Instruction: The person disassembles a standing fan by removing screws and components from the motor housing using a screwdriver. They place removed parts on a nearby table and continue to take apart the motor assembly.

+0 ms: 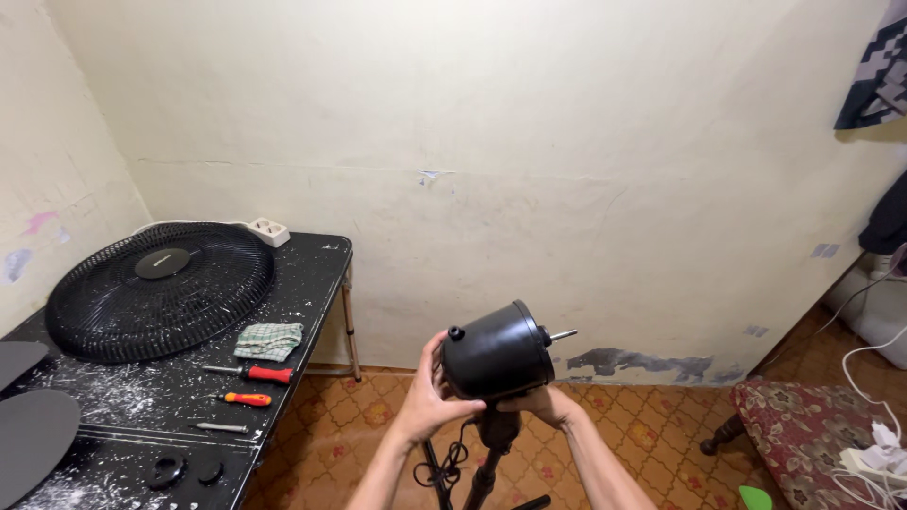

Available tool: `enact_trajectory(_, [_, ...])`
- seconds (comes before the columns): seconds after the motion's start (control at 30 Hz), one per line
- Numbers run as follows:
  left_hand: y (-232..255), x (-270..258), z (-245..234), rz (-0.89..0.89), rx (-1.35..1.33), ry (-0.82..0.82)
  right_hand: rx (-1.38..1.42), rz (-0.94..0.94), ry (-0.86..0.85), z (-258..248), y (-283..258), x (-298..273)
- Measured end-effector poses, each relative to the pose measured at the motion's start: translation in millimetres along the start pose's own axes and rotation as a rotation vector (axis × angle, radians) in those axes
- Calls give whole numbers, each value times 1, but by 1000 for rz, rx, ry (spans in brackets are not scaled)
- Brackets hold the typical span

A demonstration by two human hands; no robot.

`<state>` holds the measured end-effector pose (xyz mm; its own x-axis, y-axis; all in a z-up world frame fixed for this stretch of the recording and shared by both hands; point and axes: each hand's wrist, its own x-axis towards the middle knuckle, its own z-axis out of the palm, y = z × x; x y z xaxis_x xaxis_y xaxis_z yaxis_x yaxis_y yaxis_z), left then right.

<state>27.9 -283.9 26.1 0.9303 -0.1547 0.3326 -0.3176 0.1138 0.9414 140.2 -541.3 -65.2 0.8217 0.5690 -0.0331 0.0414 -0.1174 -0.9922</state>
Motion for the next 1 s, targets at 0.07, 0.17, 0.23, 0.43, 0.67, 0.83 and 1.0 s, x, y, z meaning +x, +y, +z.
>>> enact_trajectory(0.07, [-6, -10, 6, 135, -66, 21, 22, 72, -19, -2, 3, 4])
enact_trajectory(0.17, [-11, -19, 8, 94, -56, 99, -7, 65, -16, 5, 7, 8])
enact_trajectory(0.23, [-10, -20, 4, 64, 71, 146, -88, 77, 14, 7, 1, 11])
enact_trajectory(0.43, [-7, -26, -13, -66, 232, 98, -164, -13, 279, 55, 3, 3])
enact_trajectory(0.67, [-4, -31, -33, -156, 475, -6, -199, -62, 341, 93, 5, -1])
enact_trajectory(0.83, [24, -38, -84, -357, 978, -405, -139, -160, 250, 99, -3, -11])
enact_trajectory(1.0, [52, -84, -227, -248, 1181, -277, -238, -130, 227, 85, 5, -18])
